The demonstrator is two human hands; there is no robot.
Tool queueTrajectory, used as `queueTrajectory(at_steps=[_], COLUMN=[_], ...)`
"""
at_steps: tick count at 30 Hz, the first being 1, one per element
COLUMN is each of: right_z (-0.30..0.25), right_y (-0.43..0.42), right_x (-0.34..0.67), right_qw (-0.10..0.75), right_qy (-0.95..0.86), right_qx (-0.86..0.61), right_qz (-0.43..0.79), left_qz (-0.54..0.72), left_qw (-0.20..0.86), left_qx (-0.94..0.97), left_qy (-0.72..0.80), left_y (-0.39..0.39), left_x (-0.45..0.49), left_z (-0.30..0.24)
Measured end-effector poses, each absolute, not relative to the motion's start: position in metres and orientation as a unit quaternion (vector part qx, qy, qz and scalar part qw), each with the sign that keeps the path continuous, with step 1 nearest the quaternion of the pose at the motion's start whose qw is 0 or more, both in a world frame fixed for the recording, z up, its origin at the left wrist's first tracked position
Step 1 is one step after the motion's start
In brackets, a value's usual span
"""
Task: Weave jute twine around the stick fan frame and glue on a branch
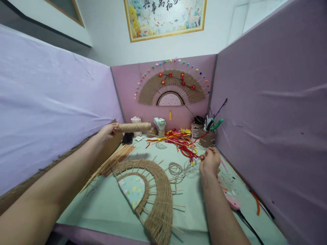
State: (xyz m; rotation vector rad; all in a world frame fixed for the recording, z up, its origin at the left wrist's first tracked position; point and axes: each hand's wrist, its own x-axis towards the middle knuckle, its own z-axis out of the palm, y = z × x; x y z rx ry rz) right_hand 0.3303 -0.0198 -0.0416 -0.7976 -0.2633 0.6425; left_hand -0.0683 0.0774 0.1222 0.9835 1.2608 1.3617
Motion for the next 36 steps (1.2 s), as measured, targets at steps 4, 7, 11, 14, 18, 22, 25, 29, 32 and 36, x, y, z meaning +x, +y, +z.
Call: queueTrajectory(at_steps=[4, 7, 11, 14, 18, 22, 25, 29, 32, 36], right_z=[-0.051, -0.051, -0.037, -0.025, -0.017, -0.016, -0.018, -0.017, -0.012, -0.009], right_y=[-0.012, -0.014, -0.028, -0.041, -0.060, -0.072, -0.071, -0.066, -0.069, -0.073], right_x=[0.325, 0.315, 0.297, 0.285, 0.279, 0.281, 0.280, 0.276, 0.276, 0.276], right_qw=[0.819, 0.786, 0.746, 0.682, 0.574, 0.454, 0.505, 0.551, 0.518, 0.435], right_qy=[-0.179, -0.254, -0.404, -0.497, -0.590, -0.635, -0.593, -0.496, -0.459, -0.445], right_qx=[-0.479, -0.511, -0.403, -0.317, -0.277, -0.212, -0.237, -0.225, -0.188, -0.172], right_qz=[0.259, 0.238, 0.345, 0.433, 0.496, 0.588, 0.581, 0.633, 0.697, 0.763], left_qz=[0.548, 0.528, 0.492, 0.461, 0.402, 0.372, 0.359, 0.362, 0.366, 0.360], left_qw=[0.534, 0.566, 0.612, 0.624, 0.639, 0.641, 0.646, 0.646, 0.641, 0.640], left_qx=[0.397, 0.406, 0.442, 0.480, 0.519, 0.533, 0.534, 0.536, 0.540, 0.547], left_qy=[0.506, 0.486, 0.434, 0.410, 0.400, 0.409, 0.411, 0.405, 0.405, 0.402], left_y=[0.068, 0.054, 0.032, 0.015, 0.000, -0.003, 0.001, 0.005, 0.003, -0.001], left_x=[-0.048, -0.025, 0.007, 0.029, 0.050, 0.055, 0.050, 0.042, 0.041, 0.046], left_z=[0.133, 0.138, 0.139, 0.135, 0.131, 0.130, 0.130, 0.130, 0.131, 0.131])
